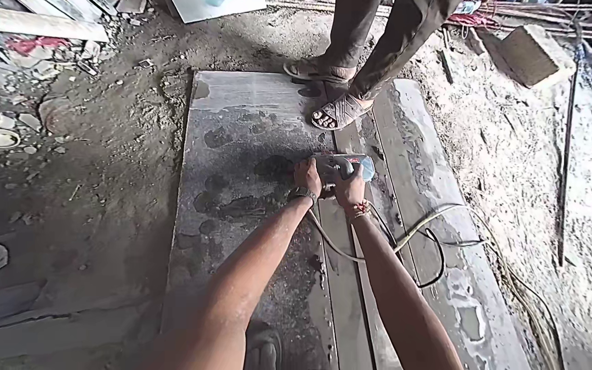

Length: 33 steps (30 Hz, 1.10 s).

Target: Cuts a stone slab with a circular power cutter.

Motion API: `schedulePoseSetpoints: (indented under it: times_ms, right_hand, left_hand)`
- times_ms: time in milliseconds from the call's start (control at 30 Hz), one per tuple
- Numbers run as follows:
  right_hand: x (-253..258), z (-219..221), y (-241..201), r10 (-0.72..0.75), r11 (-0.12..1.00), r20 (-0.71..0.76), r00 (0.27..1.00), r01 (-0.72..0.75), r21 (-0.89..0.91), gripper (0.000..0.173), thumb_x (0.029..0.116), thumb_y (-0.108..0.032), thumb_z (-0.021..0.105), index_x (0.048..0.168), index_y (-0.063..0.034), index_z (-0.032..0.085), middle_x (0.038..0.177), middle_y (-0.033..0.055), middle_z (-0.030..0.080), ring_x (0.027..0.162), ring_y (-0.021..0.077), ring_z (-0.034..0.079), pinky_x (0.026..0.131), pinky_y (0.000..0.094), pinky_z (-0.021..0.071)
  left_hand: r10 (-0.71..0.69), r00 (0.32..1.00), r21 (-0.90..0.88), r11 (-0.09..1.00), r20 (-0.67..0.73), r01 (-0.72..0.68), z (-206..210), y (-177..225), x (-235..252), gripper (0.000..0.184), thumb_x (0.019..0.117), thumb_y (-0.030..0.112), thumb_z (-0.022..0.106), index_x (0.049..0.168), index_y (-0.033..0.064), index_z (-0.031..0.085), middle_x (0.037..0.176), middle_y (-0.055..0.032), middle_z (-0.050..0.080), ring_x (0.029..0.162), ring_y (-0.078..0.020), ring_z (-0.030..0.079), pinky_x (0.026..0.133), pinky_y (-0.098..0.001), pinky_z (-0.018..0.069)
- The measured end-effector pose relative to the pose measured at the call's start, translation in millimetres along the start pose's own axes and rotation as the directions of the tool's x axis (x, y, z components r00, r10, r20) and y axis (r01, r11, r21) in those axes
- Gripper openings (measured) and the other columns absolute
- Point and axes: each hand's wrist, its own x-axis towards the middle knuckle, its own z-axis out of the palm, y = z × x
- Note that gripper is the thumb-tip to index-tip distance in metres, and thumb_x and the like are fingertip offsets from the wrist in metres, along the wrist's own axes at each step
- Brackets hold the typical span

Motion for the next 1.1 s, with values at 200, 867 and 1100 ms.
schedulePoseSetpoints:
  times_ms: [200,867,1100]
  right_hand:
    - [-66.2,-17.2,60.1,-0.047,0.987,-0.231,0.972,0.081,0.142,0.057,0.0959,-0.038,0.07,0.132,0.004,0.058,0.129,0.0237,0.063,0.12,0.0347,0.062,0.105,0.0485,0.0496]
    - [-67.5,-0.7,164.4,-0.09,0.897,0.135,0.987,0.139,-0.419,0.06,0.106,-0.038,0.04,0.152,0.0009,0.046,0.161,0.021,0.04,0.152,0.0358,0.034,0.127,0.0554,0.0164]
    - [-55.1,-23.3,140.4,0.159,0.858,0.395,0.905,0.071,-0.508,0.073,0.1033,-0.045,0.041,0.163,-0.0048,0.027,0.171,0.0155,0.02,0.159,0.0283,0.017,0.129,0.0501,0.0066]
  left_hand:
    - [-0.019,0.998,0.0,1.0,0.06,0.019,-11.4,7.5,3.3,0.065,0.09,0.022,0.079,0.143,-0.004,0.052,0.141,-0.0327,0.053,0.136,-0.0484,0.048,0.114,-0.057,0.039]
    - [0.048,0.996,0.021,0.999,0.077,-0.049,-10.7,-0.2,15.4,0.077,0.0886,0.04,0.08,0.143,-0.006,0.051,0.139,-0.0339,0.053,0.136,-0.0477,0.048,0.115,-0.0551,0.0375]
    - [0.071,0.992,0.046,0.996,0.1,-0.076,-14.6,0.3,20.1,0.078,0.0883,0.039,0.081,0.142,-0.0091,0.05,0.135,-0.0358,0.054,0.133,-0.0501,0.049,0.113,-0.0565,0.039]
